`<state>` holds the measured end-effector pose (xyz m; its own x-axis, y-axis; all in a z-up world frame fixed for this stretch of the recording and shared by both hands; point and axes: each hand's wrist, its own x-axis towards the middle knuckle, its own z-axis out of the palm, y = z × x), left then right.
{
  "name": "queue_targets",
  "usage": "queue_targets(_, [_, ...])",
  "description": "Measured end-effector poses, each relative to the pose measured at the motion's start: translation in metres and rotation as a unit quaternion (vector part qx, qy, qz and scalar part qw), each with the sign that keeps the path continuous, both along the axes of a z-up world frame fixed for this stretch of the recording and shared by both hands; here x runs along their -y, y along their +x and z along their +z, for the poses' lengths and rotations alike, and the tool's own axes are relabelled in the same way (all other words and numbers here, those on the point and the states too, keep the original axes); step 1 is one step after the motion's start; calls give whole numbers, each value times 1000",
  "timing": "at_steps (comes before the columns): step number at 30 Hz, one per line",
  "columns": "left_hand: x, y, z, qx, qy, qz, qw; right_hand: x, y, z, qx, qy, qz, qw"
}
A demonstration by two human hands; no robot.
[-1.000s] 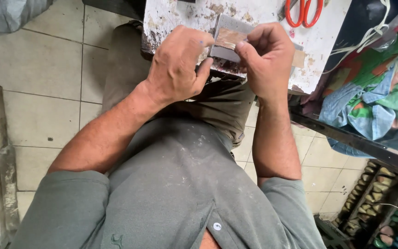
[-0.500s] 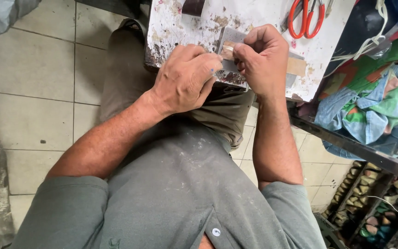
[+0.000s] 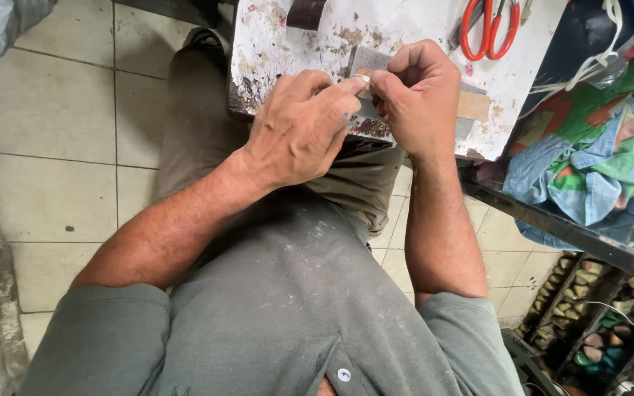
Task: Applying adhesive to a thin leather strip, folding it over, and trimming the excess with scissors at a repair bench.
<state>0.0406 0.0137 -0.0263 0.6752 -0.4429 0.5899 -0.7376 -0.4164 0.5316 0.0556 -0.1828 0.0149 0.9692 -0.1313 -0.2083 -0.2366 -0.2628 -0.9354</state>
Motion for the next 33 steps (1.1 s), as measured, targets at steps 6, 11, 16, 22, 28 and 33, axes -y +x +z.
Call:
queue_targets(6, [5,-3,2,-43,63,7,997,-4,0,3,-2,-6,-16,1000])
queue_targets(11, [11,-3,6,-38,96,25,994,8,-5,9,2,-50,-24,998])
queue_targets(16, [11,-1,11,-44,108,16,993,42,-13,12,25,-96,4,995])
queue_targets(22, [11,1,12,-22,94,26,995,58,-20,17,47,-144,27,988])
queue_targets(28, [14,0,13,-32,156,30,987,61,-23,6,52,-172,-3,984])
queue_targets(33, [17,0,13,-19,179,40,983,57,-23,4,77,-191,-7,979])
